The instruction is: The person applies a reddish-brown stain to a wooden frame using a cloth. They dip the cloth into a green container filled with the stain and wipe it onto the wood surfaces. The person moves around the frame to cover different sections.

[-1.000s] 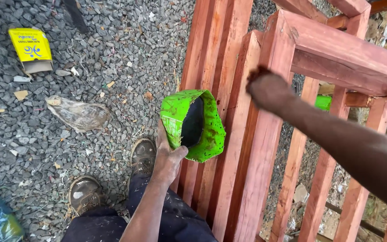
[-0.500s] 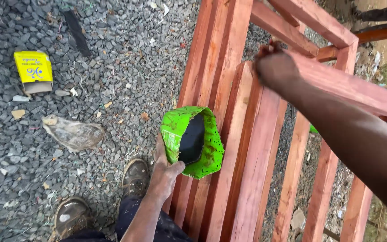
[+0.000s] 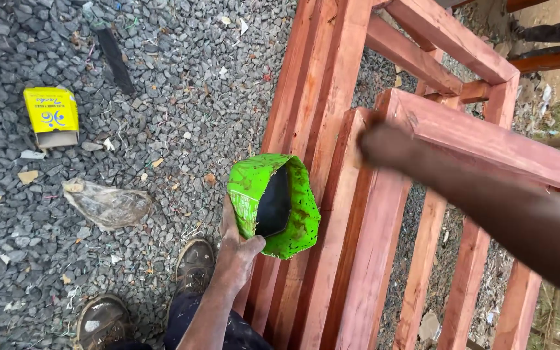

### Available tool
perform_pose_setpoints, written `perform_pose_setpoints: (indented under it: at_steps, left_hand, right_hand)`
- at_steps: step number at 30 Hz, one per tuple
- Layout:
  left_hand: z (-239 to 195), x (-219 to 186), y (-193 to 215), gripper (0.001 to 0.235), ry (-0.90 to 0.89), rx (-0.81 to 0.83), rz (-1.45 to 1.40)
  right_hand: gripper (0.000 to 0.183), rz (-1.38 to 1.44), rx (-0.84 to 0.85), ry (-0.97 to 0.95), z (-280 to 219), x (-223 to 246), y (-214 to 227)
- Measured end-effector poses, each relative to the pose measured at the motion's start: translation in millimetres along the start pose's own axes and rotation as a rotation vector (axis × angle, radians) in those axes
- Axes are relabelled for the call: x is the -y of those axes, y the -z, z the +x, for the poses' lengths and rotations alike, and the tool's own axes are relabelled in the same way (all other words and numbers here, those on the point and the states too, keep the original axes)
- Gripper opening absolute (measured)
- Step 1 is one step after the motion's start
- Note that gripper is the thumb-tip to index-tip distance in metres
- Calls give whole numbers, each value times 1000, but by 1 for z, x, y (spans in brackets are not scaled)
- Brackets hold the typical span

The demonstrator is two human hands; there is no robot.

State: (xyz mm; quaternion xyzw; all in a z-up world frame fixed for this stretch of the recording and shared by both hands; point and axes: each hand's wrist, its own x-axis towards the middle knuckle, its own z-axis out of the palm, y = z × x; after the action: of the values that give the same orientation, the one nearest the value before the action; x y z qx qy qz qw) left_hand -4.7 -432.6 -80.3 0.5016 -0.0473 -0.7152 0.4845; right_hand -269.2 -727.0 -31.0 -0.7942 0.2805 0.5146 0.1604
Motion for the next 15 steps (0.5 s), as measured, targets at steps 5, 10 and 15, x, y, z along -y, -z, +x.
perform_pose_setpoints:
  at_steps: [5,10,15]
  left_hand:
    - [-9,-11,3,113,-21,27,-12]
    - [-3,9,10,117,-75,-22,-75]
    - [-9,-2,12,118,-105,-50,168]
  right_hand:
    - [33,108,-14,-673,1,19,140]
    - [8,-219,24,-422,1,5,66]
    - [10,-22,123,4,-75,120,-49]
